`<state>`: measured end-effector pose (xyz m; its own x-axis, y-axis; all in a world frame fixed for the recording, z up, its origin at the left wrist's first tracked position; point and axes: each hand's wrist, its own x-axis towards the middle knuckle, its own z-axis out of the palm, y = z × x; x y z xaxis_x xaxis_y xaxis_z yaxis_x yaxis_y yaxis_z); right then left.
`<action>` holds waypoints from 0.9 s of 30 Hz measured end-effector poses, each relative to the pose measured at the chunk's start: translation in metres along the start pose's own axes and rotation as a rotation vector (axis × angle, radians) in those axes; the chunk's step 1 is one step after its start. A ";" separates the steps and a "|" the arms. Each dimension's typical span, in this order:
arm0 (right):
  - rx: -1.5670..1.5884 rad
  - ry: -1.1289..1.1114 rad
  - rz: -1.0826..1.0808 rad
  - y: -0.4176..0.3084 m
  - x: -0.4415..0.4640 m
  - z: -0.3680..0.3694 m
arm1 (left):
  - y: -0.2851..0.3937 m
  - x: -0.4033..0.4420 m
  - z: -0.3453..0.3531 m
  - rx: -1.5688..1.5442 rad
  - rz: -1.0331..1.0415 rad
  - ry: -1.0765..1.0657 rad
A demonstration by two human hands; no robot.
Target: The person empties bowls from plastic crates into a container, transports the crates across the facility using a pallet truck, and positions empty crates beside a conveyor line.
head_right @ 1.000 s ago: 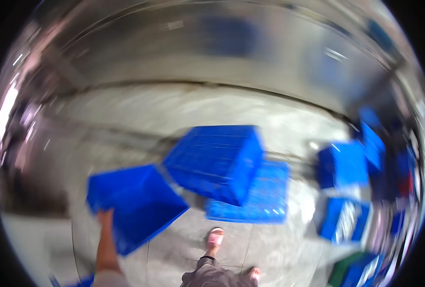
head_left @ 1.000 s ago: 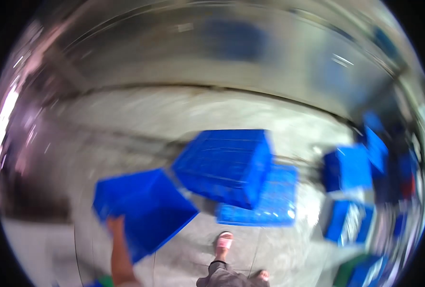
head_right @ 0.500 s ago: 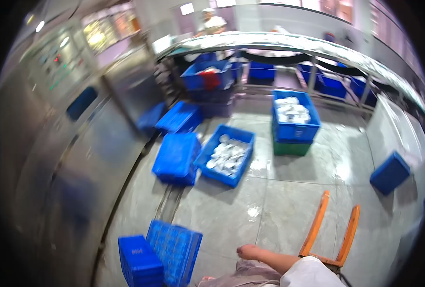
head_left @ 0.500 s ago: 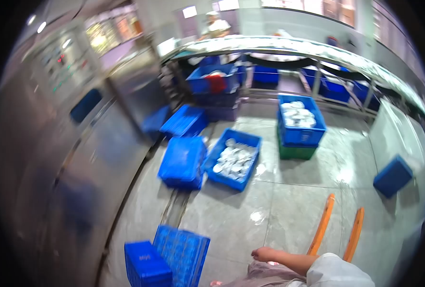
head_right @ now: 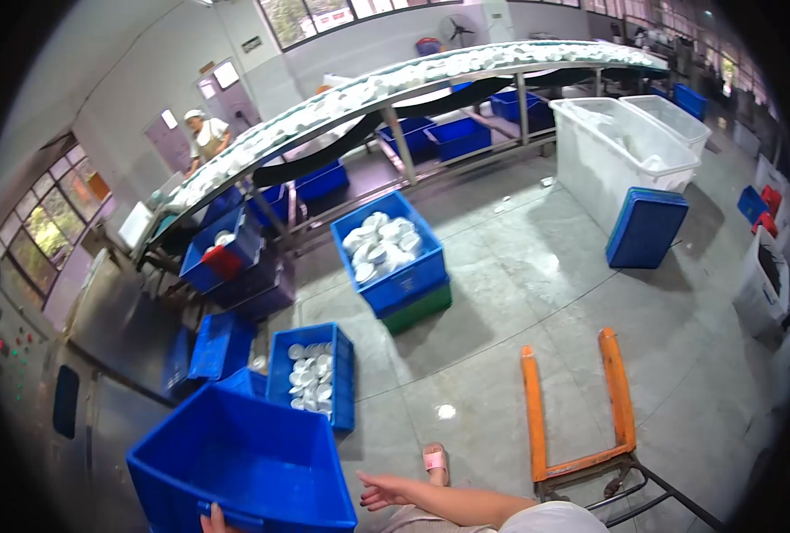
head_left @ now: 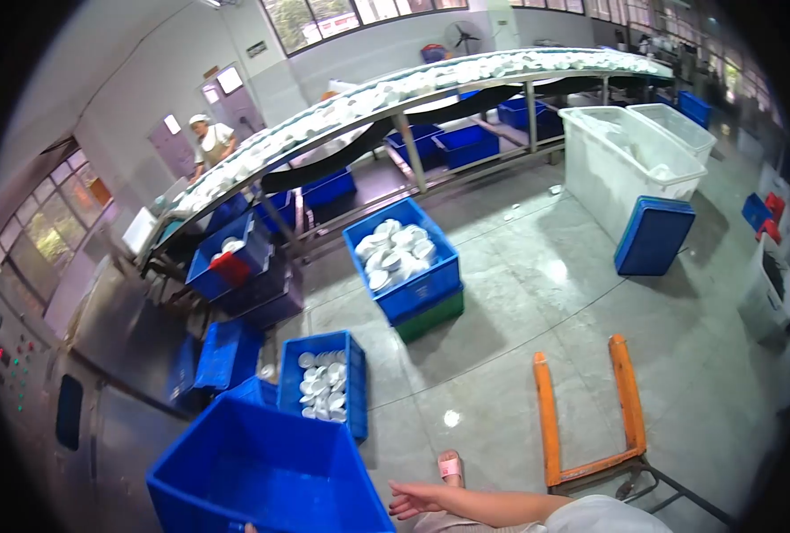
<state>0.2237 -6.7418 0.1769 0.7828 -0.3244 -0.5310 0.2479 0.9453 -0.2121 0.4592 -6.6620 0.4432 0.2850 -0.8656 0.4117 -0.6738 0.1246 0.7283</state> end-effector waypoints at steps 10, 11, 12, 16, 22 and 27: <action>0.495 0.426 -0.662 -0.085 -0.175 -0.112 | 0.081 0.139 0.294 -1.174 -0.601 -0.624; 0.537 0.507 -0.747 -0.079 -0.189 -0.124 | 0.077 0.142 0.315 -1.133 -0.645 -0.759; 0.577 0.589 -0.830 -0.072 -0.200 -0.134 | 0.068 0.140 0.338 -1.121 -0.666 -0.853; 0.885 0.536 -0.996 -0.036 -0.221 -0.186 | 0.114 0.134 0.391 -1.117 -0.727 -1.138; 0.959 0.579 -1.034 -0.058 -0.249 -0.188 | 0.130 0.176 0.473 -0.919 -0.728 -1.292; 0.869 0.841 -1.024 -0.089 -0.228 -0.239 | 0.034 0.192 0.476 -0.410 -0.633 -1.125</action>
<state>-0.1135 -6.7601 0.1213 -0.3673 -0.4570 -0.8101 0.9187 -0.0419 -0.3928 0.1665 -7.0545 0.2868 -0.3725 -0.7276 -0.5761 -0.3298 -0.4764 0.8150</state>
